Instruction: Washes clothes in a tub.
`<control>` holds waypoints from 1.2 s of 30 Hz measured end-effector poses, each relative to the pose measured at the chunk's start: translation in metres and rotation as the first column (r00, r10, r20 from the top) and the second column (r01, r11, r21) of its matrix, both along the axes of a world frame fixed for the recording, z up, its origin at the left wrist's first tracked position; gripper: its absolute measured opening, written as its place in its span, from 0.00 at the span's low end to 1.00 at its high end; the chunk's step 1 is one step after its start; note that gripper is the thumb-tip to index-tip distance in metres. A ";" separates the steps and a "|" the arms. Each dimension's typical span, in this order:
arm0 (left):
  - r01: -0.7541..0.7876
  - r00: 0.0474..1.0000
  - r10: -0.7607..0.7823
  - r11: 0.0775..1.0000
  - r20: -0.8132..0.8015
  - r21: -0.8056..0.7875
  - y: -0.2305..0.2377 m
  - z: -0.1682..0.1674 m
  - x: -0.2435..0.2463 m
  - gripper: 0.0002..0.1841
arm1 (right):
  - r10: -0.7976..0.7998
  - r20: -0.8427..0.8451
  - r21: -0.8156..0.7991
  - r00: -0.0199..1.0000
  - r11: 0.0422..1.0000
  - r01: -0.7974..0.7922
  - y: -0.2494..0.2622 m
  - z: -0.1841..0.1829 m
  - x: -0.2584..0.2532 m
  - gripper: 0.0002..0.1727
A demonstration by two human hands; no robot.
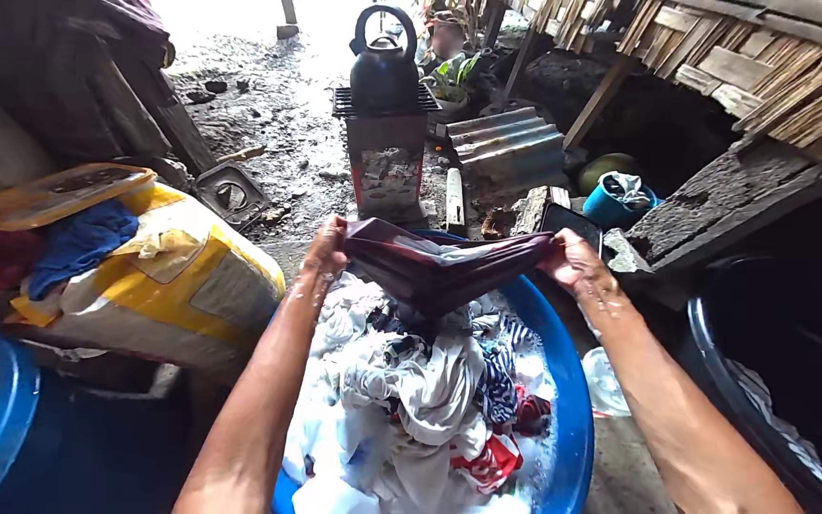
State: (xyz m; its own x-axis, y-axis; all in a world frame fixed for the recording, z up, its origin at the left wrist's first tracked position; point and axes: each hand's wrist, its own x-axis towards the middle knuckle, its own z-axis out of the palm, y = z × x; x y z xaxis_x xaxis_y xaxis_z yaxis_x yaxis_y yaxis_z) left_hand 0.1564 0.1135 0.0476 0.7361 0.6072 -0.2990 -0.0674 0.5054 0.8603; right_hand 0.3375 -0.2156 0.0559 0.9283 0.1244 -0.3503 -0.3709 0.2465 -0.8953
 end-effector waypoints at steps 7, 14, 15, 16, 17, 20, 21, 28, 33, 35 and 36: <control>-0.135 0.986 0.145 0.984 0.083 -0.116 0.044 0.045 -0.033 0.10 | -0.201 0.231 0.099 0.952 0.978 0.182 -0.063 0.048 0.023 0.07; -0.087 0.984 0.100 0.992 0.149 -0.088 0.038 0.068 -0.038 0.10 | 0.019 0.310 -0.311 0.950 0.947 0.083 -0.093 0.077 0.004 0.09; -0.042 0.987 0.044 0.999 0.152 -0.019 0.028 0.068 -0.034 0.12 | 0.227 0.268 -0.545 0.936 0.837 -0.047 -0.091 0.075 0.001 0.09; 0.031 0.986 -0.042 0.997 0.163 0.068 0.015 0.066 -0.029 0.14 | 0.446 0.164 -0.716 0.880 0.667 -0.205 -0.086 0.073 -0.002 0.10; 0.131 0.971 -0.160 0.978 0.178 0.160 0.000 0.064 -0.024 0.15 | 0.626 0.044 -0.808 0.779 0.481 -0.341 -0.073 0.074 -0.007 0.14; 0.374 0.908 -0.406 0.896 0.103 0.239 -0.060 0.067 0.005 0.13 | 0.913 -0.102 -0.835 0.395 0.137 -0.533 -0.011 0.080 -0.039 0.18; 0.432 0.884 -0.458 0.876 0.092 0.215 -0.082 0.075 0.012 0.13 | 0.949 -0.085 -0.810 0.304 0.112 -0.575 0.009 0.078 -0.052 0.18; 0.595 0.773 -0.584 0.803 0.249 0.036 -0.168 0.170 0.000 0.12 | 0.842 0.008 -0.891 0.539 0.251 -0.379 0.061 0.046 -0.113 0.21; 0.547 0.688 -0.617 0.787 0.382 0.285 -0.167 0.206 -0.040 0.14 | 0.793 -0.224 -0.908 0.567 0.042 -0.417 0.042 -0.028 -0.090 0.25; 0.516 0.670 -0.621 0.783 0.406 0.347 -0.158 0.208 -0.042 0.14 | 0.749 -0.355 -0.877 0.559 -0.059 -0.478 0.034 -0.037 -0.089 0.26; 0.492 0.691 -0.611 0.789 0.386 0.369 -0.153 0.205 -0.037 0.13 | 0.742 -0.401 -0.858 0.537 -0.099 -0.504 0.029 -0.038 -0.089 0.26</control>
